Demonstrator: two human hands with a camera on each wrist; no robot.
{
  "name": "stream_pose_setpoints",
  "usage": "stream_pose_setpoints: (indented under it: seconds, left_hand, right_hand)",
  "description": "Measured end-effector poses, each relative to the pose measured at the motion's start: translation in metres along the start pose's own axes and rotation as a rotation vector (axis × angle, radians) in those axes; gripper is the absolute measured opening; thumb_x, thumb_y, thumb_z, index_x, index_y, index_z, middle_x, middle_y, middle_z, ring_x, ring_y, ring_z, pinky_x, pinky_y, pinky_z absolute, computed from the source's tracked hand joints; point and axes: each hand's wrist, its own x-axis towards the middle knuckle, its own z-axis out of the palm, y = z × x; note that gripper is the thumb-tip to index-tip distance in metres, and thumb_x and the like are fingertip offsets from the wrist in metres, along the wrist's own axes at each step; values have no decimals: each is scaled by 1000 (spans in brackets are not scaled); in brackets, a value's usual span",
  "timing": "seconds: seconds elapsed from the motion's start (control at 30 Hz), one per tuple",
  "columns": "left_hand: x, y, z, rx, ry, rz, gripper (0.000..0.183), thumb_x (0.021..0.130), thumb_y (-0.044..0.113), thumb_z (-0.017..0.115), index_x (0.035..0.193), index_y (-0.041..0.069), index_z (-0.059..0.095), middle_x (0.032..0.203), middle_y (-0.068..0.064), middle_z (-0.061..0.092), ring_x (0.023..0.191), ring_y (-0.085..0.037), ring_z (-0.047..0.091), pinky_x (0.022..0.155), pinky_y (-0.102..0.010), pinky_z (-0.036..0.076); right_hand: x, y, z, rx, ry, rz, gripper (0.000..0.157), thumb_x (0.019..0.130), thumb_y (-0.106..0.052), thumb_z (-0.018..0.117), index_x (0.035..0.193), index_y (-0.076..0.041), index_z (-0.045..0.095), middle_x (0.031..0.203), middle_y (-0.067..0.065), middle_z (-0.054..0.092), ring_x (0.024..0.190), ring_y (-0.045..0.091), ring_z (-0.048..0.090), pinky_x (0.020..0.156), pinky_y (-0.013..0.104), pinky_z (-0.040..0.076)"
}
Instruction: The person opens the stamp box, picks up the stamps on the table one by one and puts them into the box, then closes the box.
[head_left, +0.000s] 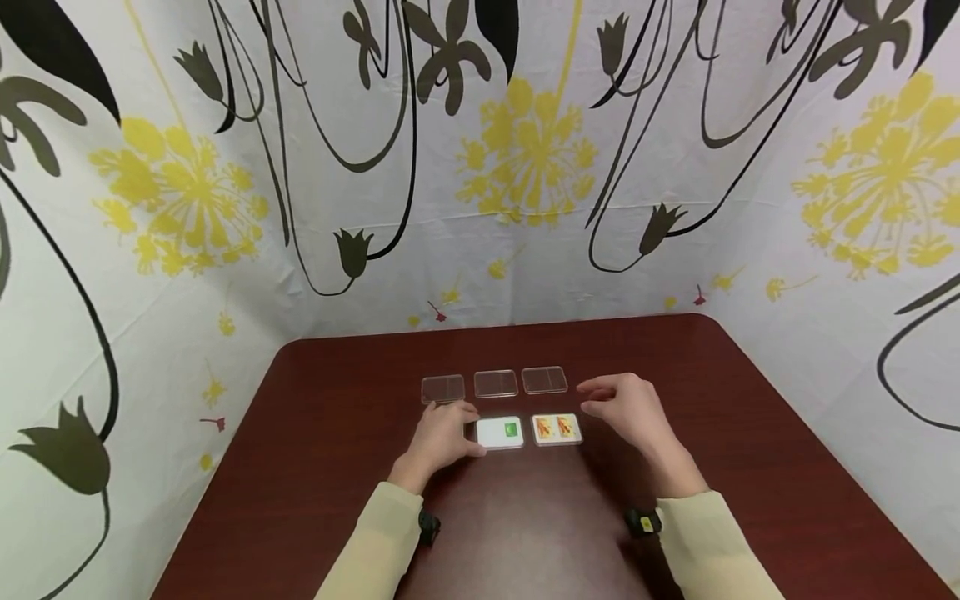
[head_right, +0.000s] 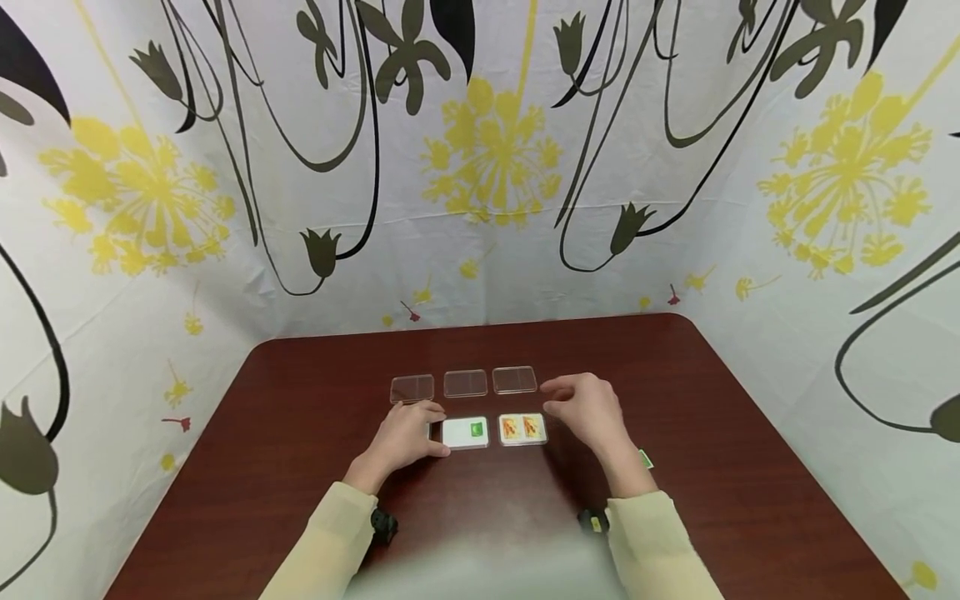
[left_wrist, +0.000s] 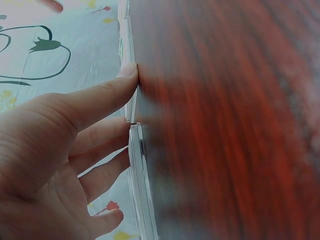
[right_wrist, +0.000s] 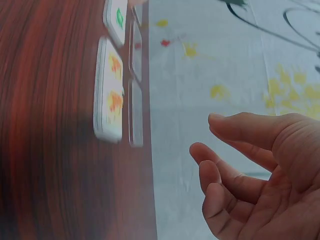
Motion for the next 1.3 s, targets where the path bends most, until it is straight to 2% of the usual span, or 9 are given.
stream_pose_setpoints:
  seconds: [0.33, 0.53, 0.67, 0.83, 0.93, 1.13, 1.3]
  left_hand:
    - [-1, 0, -1, -7, 1, -1, 58, 80, 42, 86, 128, 13, 71, 133, -3, 64, 122, -24, 60, 113, -59, 27]
    - [-4, -3, 3, -19, -9, -4, 59, 80, 41, 86, 129, 13, 71, 133, -3, 64, 122, -24, 60, 114, -59, 26]
    - [-5, -3, 4, -29, -7, -8, 59, 80, 41, 86, 129, 12, 70, 133, -3, 64, 123, -25, 59, 114, -59, 26]
    - [-4, -2, 3, -32, -1, -10, 59, 80, 41, 86, 129, 12, 70, 133, -3, 64, 123, -25, 59, 114, -59, 26]
    - [-4, -1, 2, -36, 1, -11, 59, 80, 41, 86, 129, 12, 70, 133, -3, 64, 123, -26, 59, 114, -59, 27]
    - [-3, 1, 0, -44, 1, -13, 59, 80, 39, 87, 130, 12, 70, 134, -4, 63, 124, -26, 58, 115, -58, 25]
    - [-2, 1, -1, -34, -1, -10, 59, 80, 40, 86, 130, 12, 70, 134, -3, 63, 124, -26, 59, 114, -58, 26]
  right_hand:
    - [-25, 36, -36, -34, 27, 53, 26, 90, -20, 78, 116, -17, 77, 101, 6, 76, 88, 24, 70, 67, 37, 54]
    - [-42, 56, -49, -58, 21, 98, 26, 91, -20, 76, 117, -17, 76, 109, 11, 74, 87, 23, 67, 63, 35, 51]
    - [-49, 68, -55, -89, 30, 103, 26, 90, -19, 76, 116, -15, 77, 106, 10, 74, 88, 24, 68, 62, 35, 50]
    - [-55, 80, -59, -118, 28, 138, 25, 89, -16, 77, 114, -12, 77, 101, 9, 75, 90, 28, 68, 65, 36, 51]
    - [-59, 87, -59, -114, -7, 168, 25, 90, -14, 76, 114, -10, 77, 101, 10, 75, 91, 30, 68, 68, 41, 53]
    - [-63, 97, -56, -63, -94, 236, 23, 89, -10, 74, 111, -10, 78, 108, 16, 73, 93, 30, 68, 75, 50, 54]
    - [-65, 103, -53, -63, -101, 263, 23, 85, -9, 77, 108, -14, 79, 110, 18, 72, 102, 36, 66, 76, 50, 54]
